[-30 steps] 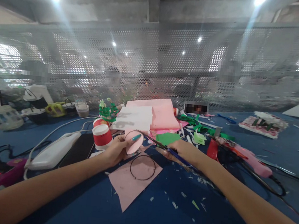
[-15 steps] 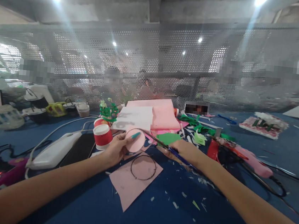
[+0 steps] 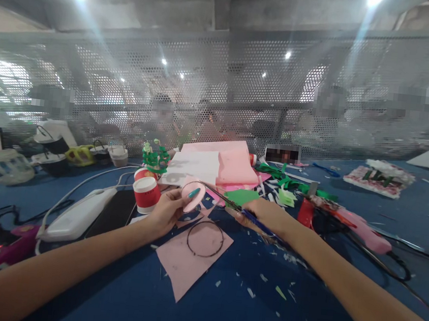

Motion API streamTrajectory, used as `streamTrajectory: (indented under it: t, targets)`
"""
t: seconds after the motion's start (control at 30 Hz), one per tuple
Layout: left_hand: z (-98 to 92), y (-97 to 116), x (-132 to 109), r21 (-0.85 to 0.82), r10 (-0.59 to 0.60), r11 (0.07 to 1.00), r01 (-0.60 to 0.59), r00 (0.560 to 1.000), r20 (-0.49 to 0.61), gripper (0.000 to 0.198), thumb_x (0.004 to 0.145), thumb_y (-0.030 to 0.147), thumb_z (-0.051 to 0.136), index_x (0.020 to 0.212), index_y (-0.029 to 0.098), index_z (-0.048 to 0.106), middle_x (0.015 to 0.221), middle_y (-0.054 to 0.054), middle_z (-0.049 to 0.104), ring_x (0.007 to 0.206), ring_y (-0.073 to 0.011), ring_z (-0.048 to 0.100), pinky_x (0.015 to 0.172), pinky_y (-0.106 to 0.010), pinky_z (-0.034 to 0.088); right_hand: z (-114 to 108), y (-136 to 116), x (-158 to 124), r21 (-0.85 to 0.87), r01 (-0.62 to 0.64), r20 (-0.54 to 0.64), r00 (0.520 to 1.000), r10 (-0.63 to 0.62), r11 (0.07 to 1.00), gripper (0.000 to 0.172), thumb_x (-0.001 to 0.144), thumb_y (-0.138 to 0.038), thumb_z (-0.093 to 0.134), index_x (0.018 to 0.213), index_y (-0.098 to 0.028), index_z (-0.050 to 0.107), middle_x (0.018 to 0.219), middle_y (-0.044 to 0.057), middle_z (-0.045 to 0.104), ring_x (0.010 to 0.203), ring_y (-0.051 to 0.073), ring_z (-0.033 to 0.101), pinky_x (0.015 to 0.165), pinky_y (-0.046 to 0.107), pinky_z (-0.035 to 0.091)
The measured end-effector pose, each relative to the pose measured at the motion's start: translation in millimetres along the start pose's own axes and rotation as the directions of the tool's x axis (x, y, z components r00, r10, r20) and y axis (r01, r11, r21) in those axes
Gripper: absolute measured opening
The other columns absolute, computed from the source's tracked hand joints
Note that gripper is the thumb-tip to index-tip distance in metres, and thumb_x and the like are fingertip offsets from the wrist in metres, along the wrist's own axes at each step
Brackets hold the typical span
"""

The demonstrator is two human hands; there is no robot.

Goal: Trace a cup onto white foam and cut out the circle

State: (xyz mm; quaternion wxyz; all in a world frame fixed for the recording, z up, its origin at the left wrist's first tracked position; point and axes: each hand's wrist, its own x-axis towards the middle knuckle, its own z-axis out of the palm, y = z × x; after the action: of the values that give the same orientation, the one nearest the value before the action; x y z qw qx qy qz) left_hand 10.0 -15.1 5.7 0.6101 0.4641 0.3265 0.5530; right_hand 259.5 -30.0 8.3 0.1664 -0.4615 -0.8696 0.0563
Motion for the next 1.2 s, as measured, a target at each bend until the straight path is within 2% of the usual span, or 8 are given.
streamTrajectory:
  t: [0.33,0.47,0.67,0.87,1.07,1.2]
  targets:
    - [2.3,2.0,-1.2,-0.004,-0.005,1.0,0.005,1.0,-0.009,0.029,0.046,0.022,0.08,0.069,0.011,0.066,0.061,-0.001,0.065,0.051,-0.0081,0.059,0.049,-0.016,0.048,-1.2,2.6,0.7,0.024,0.096,-0.01,0.995,-0.096,0.995,0.045,0.084,-0.051,0.028,0.063,-0.017,0.049,0.055,0.004,0.053,0.046,0.012,0.044,0.046,0.023,0.03]
    - [1.8,2.3,-0.5,-0.033,-0.007,0.999,0.006,1.0,-0.018,0.031,0.047,0.023,0.08,0.072,0.011,0.067,0.064,-0.001,0.066,0.054,-0.0081,0.059,0.051,-0.017,0.049,-4.5,1.1,0.6,0.019,0.09,0.002,0.996,-0.09,0.996,0.047,0.085,-0.051,0.027,0.066,-0.016,0.051,0.054,0.005,0.053,0.045,0.011,0.044,0.044,0.023,0.03]
    - [-0.1,0.0,-0.9,-0.006,-0.002,1.0,0.002,1.0,0.03,0.025,0.05,0.021,0.078,0.07,0.011,0.067,0.06,0.0,0.064,0.051,-0.0074,0.058,0.049,-0.016,0.048,-6.4,-0.3,-1.2,0.014,0.081,0.018,0.996,-0.082,0.997,0.053,0.085,-0.056,0.02,0.068,-0.016,0.05,0.059,0.006,0.055,0.05,0.013,0.047,0.048,0.023,0.032]
    - [0.6,0.0,-1.4,-0.007,0.093,0.996,-0.093,0.996,-0.017,0.025,0.053,0.021,0.077,0.075,0.013,0.068,0.061,0.0,0.064,0.054,-0.0069,0.059,0.052,-0.014,0.047,-7.3,0.6,0.5,0.0,0.06,0.037,0.998,-0.06,0.998,0.055,0.085,-0.057,0.016,0.065,-0.017,0.048,0.057,0.006,0.054,0.049,0.014,0.049,0.046,0.023,0.031]
    - [0.3,-1.2,-2.4,0.063,0.069,0.996,-0.07,0.998,0.013,0.028,0.052,0.026,0.077,0.074,0.012,0.067,0.061,-0.001,0.063,0.055,-0.009,0.059,0.053,-0.018,0.048,-7.8,-0.4,1.0,-0.007,0.083,0.034,0.996,-0.083,0.997,0.054,0.084,-0.058,0.018,0.063,-0.018,0.046,0.055,0.005,0.053,0.048,0.013,0.046,0.047,0.024,0.031]
    - [0.7,-1.2,-3.8,0.084,0.042,0.995,-0.045,0.999,0.031,0.029,0.052,0.03,0.077,0.072,0.012,0.067,0.062,-0.001,0.063,0.052,-0.0074,0.056,0.05,-0.017,0.046,-8.4,-0.7,0.7,0.003,0.107,0.04,0.993,-0.107,0.994,0.05,0.085,-0.055,0.022,0.062,-0.017,0.046,0.055,0.005,0.052,0.048,0.013,0.045,0.047,0.024,0.031]
